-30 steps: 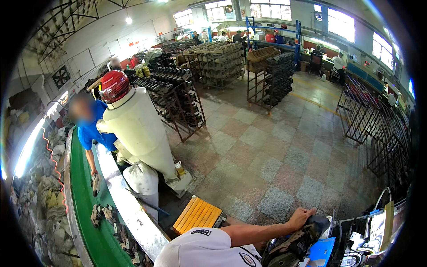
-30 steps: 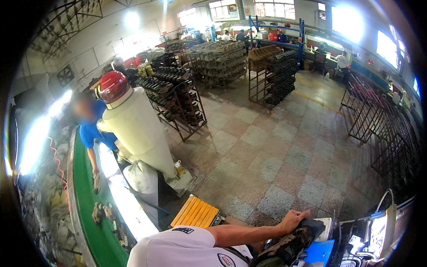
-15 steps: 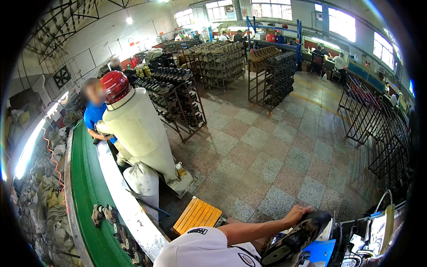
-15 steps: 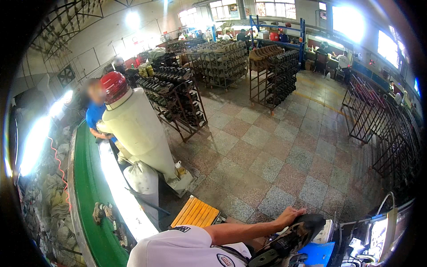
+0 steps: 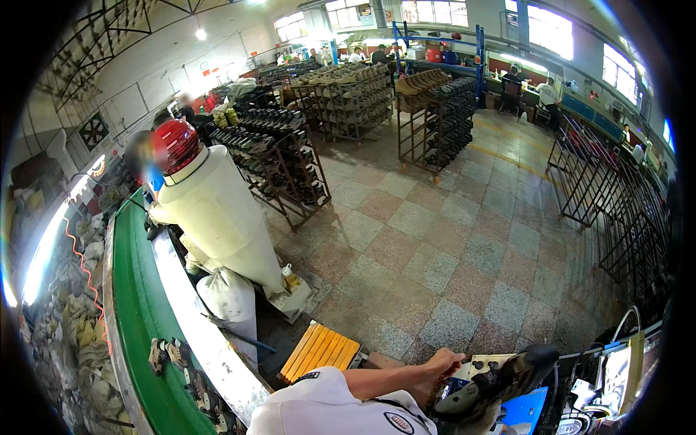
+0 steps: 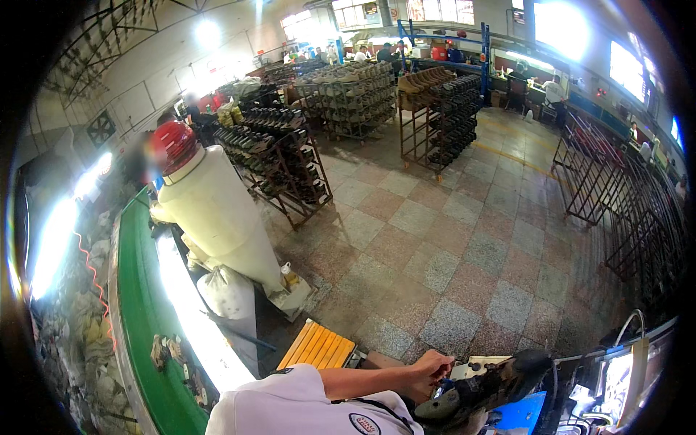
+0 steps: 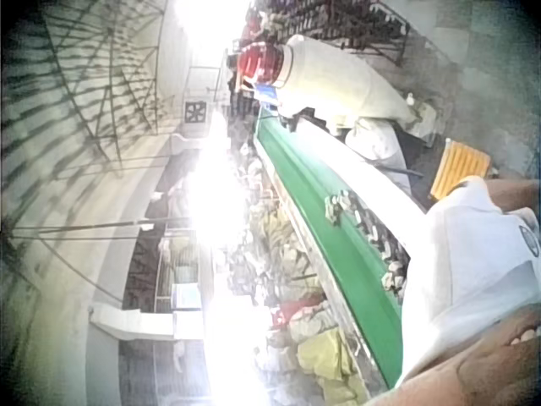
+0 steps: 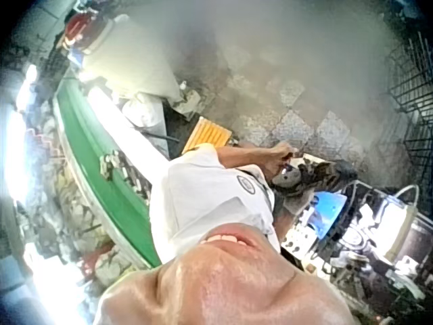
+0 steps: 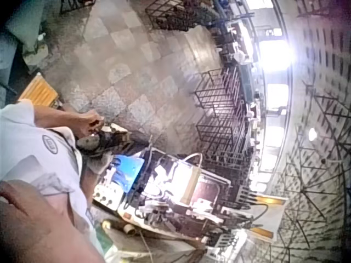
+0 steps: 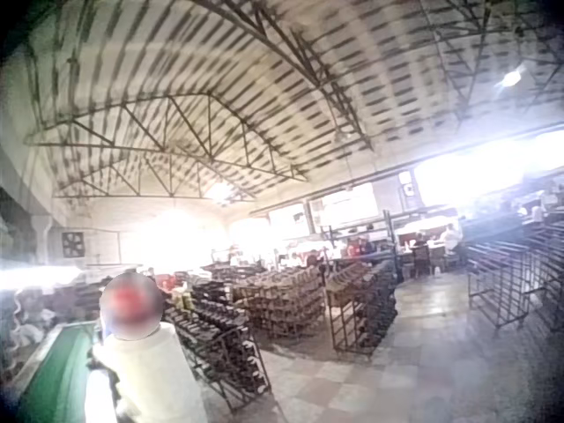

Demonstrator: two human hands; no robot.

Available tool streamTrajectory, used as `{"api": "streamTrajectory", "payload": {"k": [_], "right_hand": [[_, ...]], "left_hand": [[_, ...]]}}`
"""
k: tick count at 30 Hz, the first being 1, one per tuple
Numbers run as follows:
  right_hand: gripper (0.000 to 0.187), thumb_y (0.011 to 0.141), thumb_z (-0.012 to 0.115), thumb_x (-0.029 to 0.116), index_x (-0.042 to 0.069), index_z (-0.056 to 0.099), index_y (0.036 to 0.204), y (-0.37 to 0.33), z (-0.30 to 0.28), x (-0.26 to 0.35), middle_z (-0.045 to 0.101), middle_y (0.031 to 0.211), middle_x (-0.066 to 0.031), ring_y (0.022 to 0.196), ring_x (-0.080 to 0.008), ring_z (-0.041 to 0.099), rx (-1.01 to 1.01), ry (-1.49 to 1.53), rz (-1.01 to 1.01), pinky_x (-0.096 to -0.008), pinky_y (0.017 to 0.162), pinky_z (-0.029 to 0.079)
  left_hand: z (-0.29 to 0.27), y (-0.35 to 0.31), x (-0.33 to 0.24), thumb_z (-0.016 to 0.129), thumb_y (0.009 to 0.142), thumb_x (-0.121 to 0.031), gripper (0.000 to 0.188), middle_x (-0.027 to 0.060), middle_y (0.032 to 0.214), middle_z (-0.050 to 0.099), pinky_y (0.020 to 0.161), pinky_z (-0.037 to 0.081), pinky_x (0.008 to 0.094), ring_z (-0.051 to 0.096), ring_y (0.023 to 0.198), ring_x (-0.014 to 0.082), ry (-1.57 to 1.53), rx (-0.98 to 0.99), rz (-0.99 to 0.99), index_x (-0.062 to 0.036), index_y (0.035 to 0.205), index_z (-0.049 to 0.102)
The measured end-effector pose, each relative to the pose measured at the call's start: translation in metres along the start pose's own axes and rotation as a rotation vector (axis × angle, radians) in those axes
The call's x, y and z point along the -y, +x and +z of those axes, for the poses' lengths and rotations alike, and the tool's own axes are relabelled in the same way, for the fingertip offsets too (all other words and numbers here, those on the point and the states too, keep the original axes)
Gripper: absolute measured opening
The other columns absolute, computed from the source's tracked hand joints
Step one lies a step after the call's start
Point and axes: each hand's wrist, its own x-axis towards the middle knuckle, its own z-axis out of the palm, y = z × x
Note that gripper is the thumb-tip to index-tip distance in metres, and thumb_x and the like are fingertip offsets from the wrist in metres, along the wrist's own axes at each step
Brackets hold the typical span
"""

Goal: The person places a shoe upper onto a lasting machine, activates the machine to press and shape the material over the last, removes the shoe, and places it on a conveyor belt.

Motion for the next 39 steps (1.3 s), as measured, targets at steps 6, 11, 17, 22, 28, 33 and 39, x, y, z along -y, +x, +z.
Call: {"api": "streamTrajectory", "payload": {"k": [6,11,17,22,28,33,39], "right_hand": [[0.056,0.09,0.074,0.023,-0.005,0.055,0.134,0.027,0.048,0.035,0.066,0.124,-0.0125,0.104,-0.0218,0.065,-0.158,-0.161,-0.433,-0.0368,0.09,0.055],[0.059,0.087,0.073,0.011,-0.005,0.049,0.139,0.054,0.072,0.077,0.064,0.126,-0.0142,0.109,-0.022,0.065,-0.264,-0.526,-0.822,-0.0356,0.093,0.056],[0.063,0.076,0.077,-0.001,-0.006,0.05,0.133,0.066,0.099,0.098,0.065,0.125,-0.017,0.107,-0.0254,0.068,-0.378,-0.574,-0.823,-0.038,0.092,0.059],[0.065,0.075,0.076,-0.003,-0.007,0.049,0.133,0.067,0.102,0.102,0.066,0.123,-0.0193,0.103,-0.0265,0.07,-0.44,-0.721,-0.777,-0.0375,0.091,0.06],[0.068,0.074,0.078,0.0,-0.008,0.048,0.135,0.072,0.102,0.091,0.065,0.124,-0.0197,0.105,-0.0266,0.07,-0.439,-0.659,-0.77,-0.0382,0.091,0.061],[0.072,0.074,0.079,0.002,-0.008,0.047,0.137,0.071,0.103,0.09,0.064,0.125,-0.0198,0.106,-0.0273,0.069,-0.467,-0.677,-0.746,-0.039,0.092,0.06],[0.074,0.073,0.079,0.007,-0.008,0.046,0.138,0.069,0.104,0.09,0.064,0.125,-0.0205,0.105,-0.0286,0.069,-0.517,-0.733,-0.757,-0.039,0.092,0.061]], "left_hand": [[-0.019,-0.005,0.018,0.061,0.099,-0.036,0.045,0.0046,0.057,0.055,0.039,0.036,0.0294,0.05,0.044,0.0147,0.089,0.031,0.012,-0.0025,0.069,0.062],[-0.002,-0.002,0.026,0.062,0.1,-0.035,0.047,0.0047,0.055,0.057,0.04,0.036,0.0297,0.051,0.044,0.0136,0.125,0.073,-0.021,-0.0019,0.067,0.063],[0.021,-0.004,0.021,0.062,0.099,-0.035,0.046,0.0037,0.056,0.057,0.041,0.038,0.0278,0.051,0.045,0.0126,0.121,0.122,0.01,-0.0027,0.067,0.062],[0.024,-0.009,0.011,0.062,0.099,-0.036,0.045,0.0027,0.058,0.057,0.041,0.037,0.0271,0.051,0.045,0.0116,0.185,0.117,-0.009,-0.0031,0.069,0.062],[0.013,-0.011,0.019,0.062,0.1,-0.038,0.047,0.0022,0.058,0.057,0.041,0.035,0.0269,0.05,0.044,0.0109,0.156,0.12,0.002,-0.0038,0.067,0.062],[0.012,-0.016,0.014,0.062,0.099,-0.036,0.045,0.0022,0.058,0.057,0.041,0.033,0.0274,0.049,0.044,0.0111,0.172,0.152,0.014,-0.0046,0.067,0.061],[0.022,-0.018,0.006,0.061,0.099,-0.035,0.044,0.0023,0.058,0.056,0.041,0.034,0.0274,0.049,0.045,0.0107,0.168,0.127,-0.049,-0.0052,0.067,0.06]]}}
